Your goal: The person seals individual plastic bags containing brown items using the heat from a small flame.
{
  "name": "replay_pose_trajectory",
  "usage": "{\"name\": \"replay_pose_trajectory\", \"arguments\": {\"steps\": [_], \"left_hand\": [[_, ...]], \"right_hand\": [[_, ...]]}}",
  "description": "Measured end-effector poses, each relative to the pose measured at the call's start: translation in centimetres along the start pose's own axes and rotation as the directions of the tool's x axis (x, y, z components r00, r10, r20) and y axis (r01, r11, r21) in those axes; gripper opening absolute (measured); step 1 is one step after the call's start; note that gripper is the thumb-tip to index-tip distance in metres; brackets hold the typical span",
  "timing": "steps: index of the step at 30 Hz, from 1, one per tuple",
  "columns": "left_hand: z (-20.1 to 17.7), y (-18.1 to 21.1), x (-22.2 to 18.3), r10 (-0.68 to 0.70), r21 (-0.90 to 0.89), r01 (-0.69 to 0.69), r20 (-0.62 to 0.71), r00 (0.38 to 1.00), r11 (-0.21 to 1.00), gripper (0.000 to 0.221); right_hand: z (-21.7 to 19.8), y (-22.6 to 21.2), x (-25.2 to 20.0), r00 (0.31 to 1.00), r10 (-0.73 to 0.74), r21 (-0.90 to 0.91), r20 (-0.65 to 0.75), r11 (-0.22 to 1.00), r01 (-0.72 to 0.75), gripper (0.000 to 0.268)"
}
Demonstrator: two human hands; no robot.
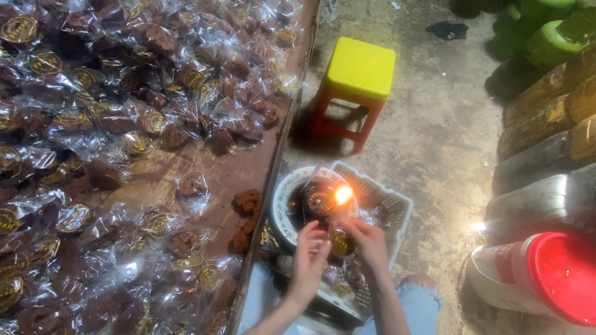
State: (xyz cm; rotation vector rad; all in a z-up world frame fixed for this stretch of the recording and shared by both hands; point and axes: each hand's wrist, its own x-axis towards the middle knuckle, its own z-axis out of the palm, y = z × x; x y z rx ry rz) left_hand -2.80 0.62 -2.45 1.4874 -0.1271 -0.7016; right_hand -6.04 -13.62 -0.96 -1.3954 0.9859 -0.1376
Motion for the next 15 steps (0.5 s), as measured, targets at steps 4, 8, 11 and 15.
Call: {"name": "replay_pose_trajectory", "arguments": {"steps": [4, 8, 11, 15], "left_hand": [[0.0, -0.3, 0.2, -0.136, -0.088, 0.148, 0.130, 0.982, 0.985, 0.061], [-0.1, -0.1, 0.5, -0.207, -0.054, 0.226, 0.247, 0.947, 0.973, 0.064], [-0.2, -0.8, 0.4, -0.137, -0.070, 0.150, 0.170, 0.976, 0.986, 0.048], [0.2, -4.6, 0.0, 0.488, 0.171, -0.495, 0.085, 0.869, 0.852, 0.043]], "right_hand": [[0.3, -0.8, 1.5, 0.999, -0.043, 0.071, 0.016, 0.997, 0.042, 0.025], [0.5, -0.4, 0.6, 0.999, -0.019, 0.034, -0.049, 0.999, 0.021, 0.027], [0.4, 2.5, -0.8, 0.995, -0.079, 0.117, -0.065, 0.989, 0.086, 0.017], [-0.1, 4.5, -2.8, 0.990, -0.109, 0.487, 0.087, 0.872, 0.053, 0.015]]}}
